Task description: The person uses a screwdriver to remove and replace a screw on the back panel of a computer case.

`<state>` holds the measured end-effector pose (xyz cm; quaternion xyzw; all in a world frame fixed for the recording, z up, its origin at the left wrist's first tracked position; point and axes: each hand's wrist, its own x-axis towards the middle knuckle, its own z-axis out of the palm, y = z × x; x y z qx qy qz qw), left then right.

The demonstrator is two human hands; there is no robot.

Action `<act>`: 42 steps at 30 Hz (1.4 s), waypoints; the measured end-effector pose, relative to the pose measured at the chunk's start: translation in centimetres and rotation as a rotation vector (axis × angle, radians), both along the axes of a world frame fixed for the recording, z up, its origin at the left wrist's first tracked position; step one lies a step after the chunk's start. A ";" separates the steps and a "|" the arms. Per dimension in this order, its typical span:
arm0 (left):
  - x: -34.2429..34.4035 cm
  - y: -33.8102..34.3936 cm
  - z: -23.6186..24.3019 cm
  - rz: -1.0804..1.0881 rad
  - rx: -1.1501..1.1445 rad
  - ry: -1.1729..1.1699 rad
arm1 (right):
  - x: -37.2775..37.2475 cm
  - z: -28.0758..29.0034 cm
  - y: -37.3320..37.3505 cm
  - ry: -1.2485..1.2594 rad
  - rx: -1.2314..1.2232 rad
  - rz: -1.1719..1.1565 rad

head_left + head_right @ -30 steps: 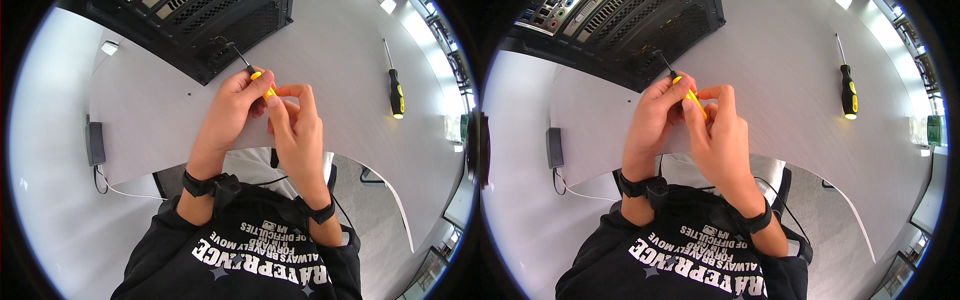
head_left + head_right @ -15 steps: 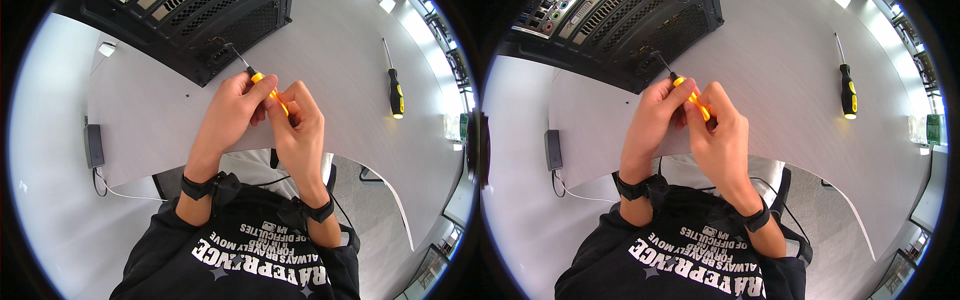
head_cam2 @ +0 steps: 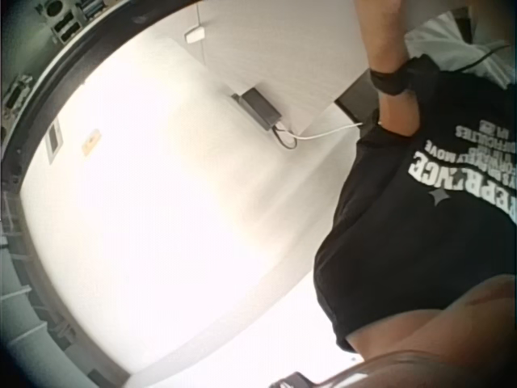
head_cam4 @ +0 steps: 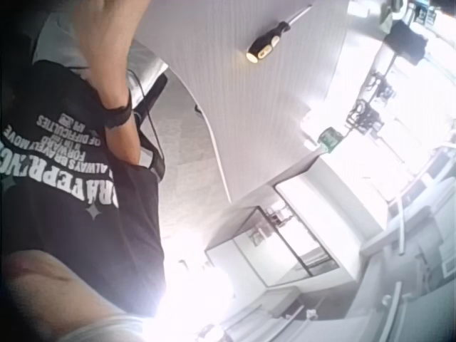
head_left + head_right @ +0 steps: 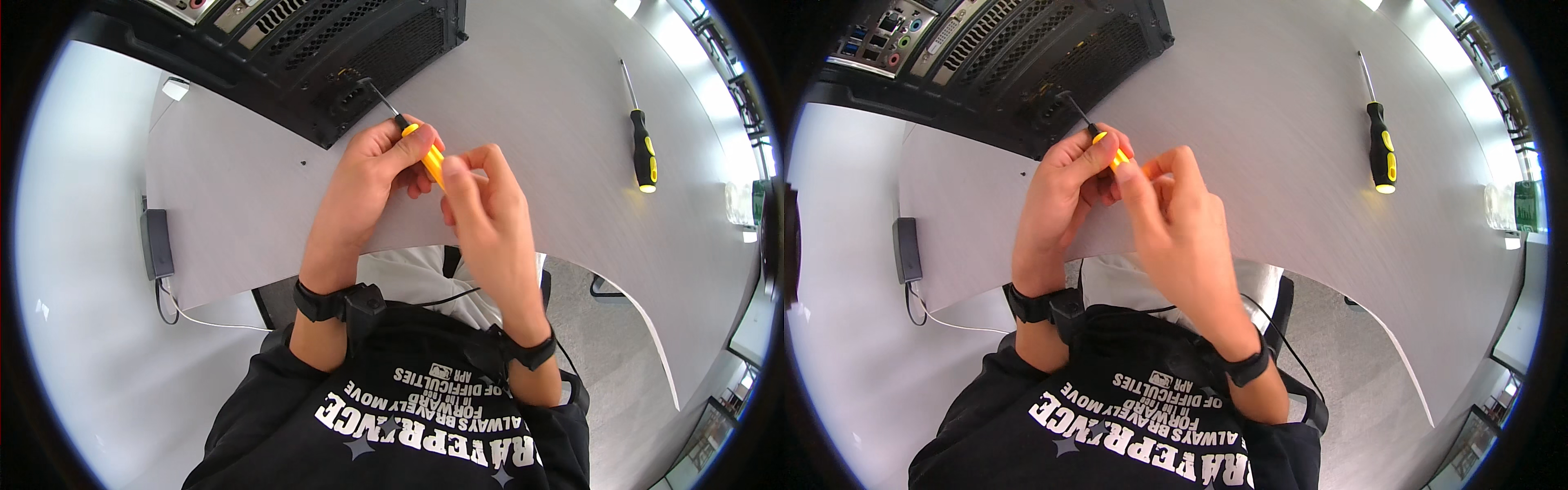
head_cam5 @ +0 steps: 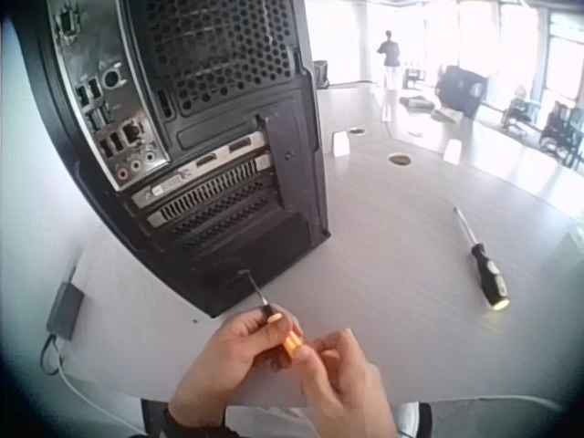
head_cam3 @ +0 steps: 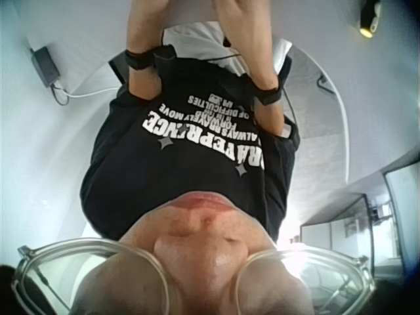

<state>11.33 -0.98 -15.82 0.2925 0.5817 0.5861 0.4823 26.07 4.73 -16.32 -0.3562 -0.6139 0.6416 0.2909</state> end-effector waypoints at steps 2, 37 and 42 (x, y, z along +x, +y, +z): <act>0.0 0.4 0.2 -0.006 0.010 0.001 | 0.7 0.3 0.8 -0.076 -0.013 0.032; -1.6 -0.4 1.8 -0.025 0.036 -0.131 | -1.8 0.7 -1.0 -0.332 0.765 -0.024; -0.7 0.2 1.3 0.068 -0.035 0.063 | -1.6 -0.1 -1.0 -0.448 0.941 -0.101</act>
